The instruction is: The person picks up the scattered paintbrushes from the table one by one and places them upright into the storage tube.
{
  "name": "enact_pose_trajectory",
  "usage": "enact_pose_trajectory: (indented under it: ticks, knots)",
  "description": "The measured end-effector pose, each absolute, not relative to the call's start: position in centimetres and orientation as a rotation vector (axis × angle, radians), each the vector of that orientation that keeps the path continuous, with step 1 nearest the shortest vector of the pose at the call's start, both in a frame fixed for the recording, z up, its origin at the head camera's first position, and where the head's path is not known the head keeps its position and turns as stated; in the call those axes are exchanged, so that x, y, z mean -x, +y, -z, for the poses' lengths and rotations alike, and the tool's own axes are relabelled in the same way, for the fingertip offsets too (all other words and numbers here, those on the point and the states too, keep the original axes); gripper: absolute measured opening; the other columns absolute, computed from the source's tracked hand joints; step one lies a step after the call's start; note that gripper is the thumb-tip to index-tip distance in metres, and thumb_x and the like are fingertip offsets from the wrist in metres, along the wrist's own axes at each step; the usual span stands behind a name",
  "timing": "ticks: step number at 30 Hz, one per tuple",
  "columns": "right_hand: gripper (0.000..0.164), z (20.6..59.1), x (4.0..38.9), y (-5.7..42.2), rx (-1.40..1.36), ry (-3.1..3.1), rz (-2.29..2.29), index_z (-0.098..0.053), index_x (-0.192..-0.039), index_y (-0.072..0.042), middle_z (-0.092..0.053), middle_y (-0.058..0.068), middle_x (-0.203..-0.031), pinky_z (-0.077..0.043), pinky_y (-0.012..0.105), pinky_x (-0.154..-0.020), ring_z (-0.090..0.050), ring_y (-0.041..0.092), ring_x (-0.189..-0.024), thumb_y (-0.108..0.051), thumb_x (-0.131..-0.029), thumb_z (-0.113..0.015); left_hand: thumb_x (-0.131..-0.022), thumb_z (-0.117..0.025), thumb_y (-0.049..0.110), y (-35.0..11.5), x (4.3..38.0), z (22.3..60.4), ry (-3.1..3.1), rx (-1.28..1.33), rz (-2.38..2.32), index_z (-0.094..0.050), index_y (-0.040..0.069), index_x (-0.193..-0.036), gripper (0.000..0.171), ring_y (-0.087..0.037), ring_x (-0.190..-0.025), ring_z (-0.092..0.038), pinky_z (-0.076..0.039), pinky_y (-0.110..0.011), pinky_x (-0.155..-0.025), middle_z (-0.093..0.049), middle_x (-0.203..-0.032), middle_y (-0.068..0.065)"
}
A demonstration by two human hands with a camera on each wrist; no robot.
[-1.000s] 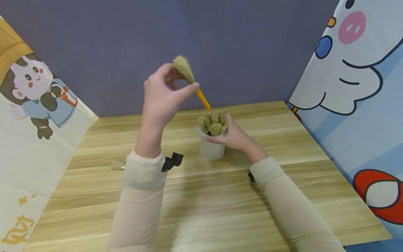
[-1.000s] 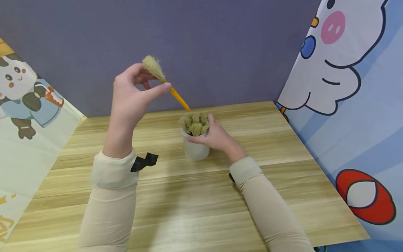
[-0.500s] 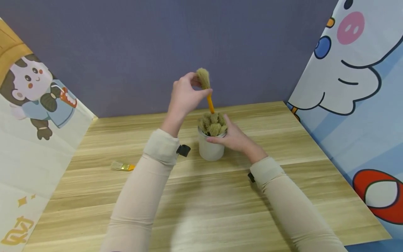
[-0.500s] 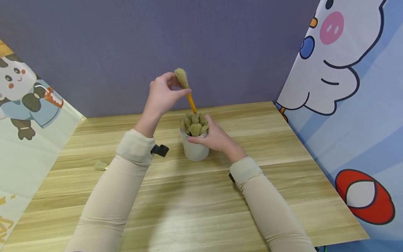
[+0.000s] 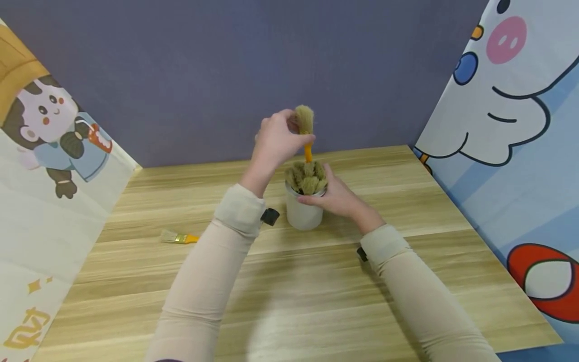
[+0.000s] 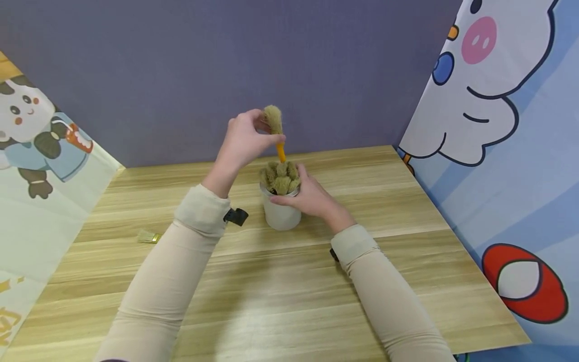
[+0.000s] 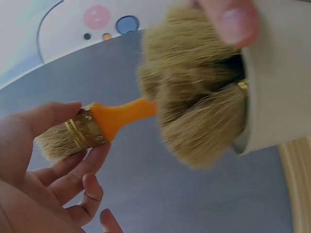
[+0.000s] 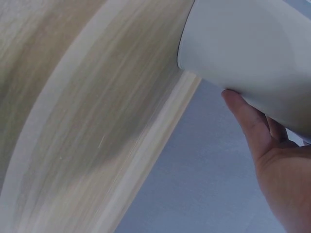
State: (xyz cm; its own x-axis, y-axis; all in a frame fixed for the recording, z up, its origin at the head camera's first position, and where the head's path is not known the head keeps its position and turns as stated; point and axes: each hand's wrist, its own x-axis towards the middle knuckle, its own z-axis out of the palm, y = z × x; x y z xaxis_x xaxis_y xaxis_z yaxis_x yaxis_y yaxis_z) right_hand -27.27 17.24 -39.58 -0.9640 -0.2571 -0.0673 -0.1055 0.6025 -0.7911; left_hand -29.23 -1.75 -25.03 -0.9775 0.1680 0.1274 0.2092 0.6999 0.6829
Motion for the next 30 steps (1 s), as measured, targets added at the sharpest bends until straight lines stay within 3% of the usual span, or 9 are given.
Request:
enact_pose_trajectory:
  ticks: [3,6,13,17,20,23,27,30]
  knots:
    - [0.127,39.8,27.2,17.2,0.362,2.661,1.334,-0.009,-0.170,-0.025,-0.040,0.010,-0.167,-0.035,0.061,-0.126,-0.043,0.034,-0.155,-0.070,-0.079,-0.085,-0.093,-0.080,0.051,-1.2,29.4,26.0,-2.920,0.330,1.045,-0.066,0.021,-0.132,0.051,-0.019,-0.115,-0.067,-0.040,-0.059,-0.116,-0.074,-0.116,0.004]
    - [0.120,39.9,27.3,17.1,0.444,2.665,1.358,-0.013,-0.169,-0.028,-0.043,0.006,-0.165,-0.038,0.059,-0.125,-0.046,0.031,-0.152,-0.065,-0.081,-0.086,-0.094,-0.078,0.054,-1.0,29.4,27.0,-2.954,0.347,1.001,-0.069,0.020,-0.123,0.046,-0.021,-0.110,-0.067,-0.041,-0.062,-0.113,-0.074,-0.113,0.003]
    - [0.112,39.7,27.4,17.1,0.511,2.643,1.380,-0.017,-0.168,-0.032,-0.043,0.003,-0.165,-0.039,0.057,-0.124,-0.048,0.028,-0.151,-0.060,-0.084,-0.086,-0.096,-0.072,0.058,-0.7,29.5,28.0,-2.989,0.268,0.880,-0.067,0.019,-0.094,0.039,-0.022,-0.095,-0.067,-0.036,-0.070,-0.117,-0.072,-0.093,0.000]
    - [0.111,39.7,27.4,17.2,0.509,2.629,1.399,-0.017,-0.169,-0.036,-0.044,0.001,-0.165,-0.040,0.057,-0.123,-0.049,0.027,-0.150,-0.058,-0.085,-0.086,-0.097,-0.069,0.060,-0.2,29.5,28.4,-3.061,0.215,0.757,-0.063,0.018,-0.086,0.044,-0.027,-0.105,-0.070,-0.032,-0.074,-0.120,-0.074,-0.101,-0.004]
    - [0.112,39.8,27.4,17.2,0.503,2.616,1.403,-0.014,-0.169,-0.038,-0.043,-0.001,-0.166,-0.040,0.057,-0.124,-0.048,0.026,-0.151,-0.058,-0.085,-0.085,-0.098,-0.064,0.065,0.2,29.3,28.5,-3.110,0.239,0.676,-0.066,0.017,-0.089,0.049,-0.029,-0.113,-0.069,-0.032,-0.076,-0.118,-0.074,-0.111,-0.004]
    - [0.111,39.8,27.3,17.2,0.492,2.609,1.411,-0.017,-0.169,-0.034,-0.044,0.001,-0.166,-0.040,0.056,-0.124,-0.049,0.027,-0.150,-0.057,-0.086,-0.086,-0.100,-0.063,0.066,0.3,29.2,28.2,-3.064,0.288,0.654,-0.074,0.019,-0.104,0.048,-0.028,-0.118,-0.068,-0.033,-0.076,-0.117,-0.077,-0.117,-0.001]
    - [0.107,39.9,27.4,17.1,0.489,2.598,1.421,-0.023,-0.167,-0.030,-0.047,0.002,-0.162,-0.042,0.055,-0.122,-0.051,0.027,-0.147,-0.058,-0.085,-0.086,-0.102,-0.068,0.053,0.1,29.3,27.5,-2.983,0.381,0.707,-0.079,0.028,-0.119,0.033,-0.022,-0.120,-0.068,-0.028,-0.076,-0.121,-0.079,-0.120,0.007]
    - [0.105,39.9,27.5,17.1,0.501,2.576,1.444,-0.025,-0.165,-0.033,-0.048,-0.001,-0.160,-0.044,0.054,-0.121,-0.053,0.025,-0.145,-0.058,-0.084,-0.086,-0.103,-0.070,0.042,-0.2,29.6,27.1,-3.001,0.488,0.755,-0.081,0.029,-0.115,0.021,-0.019,-0.116,-0.068,-0.026,-0.073,-0.124,-0.079,-0.116,0.008]
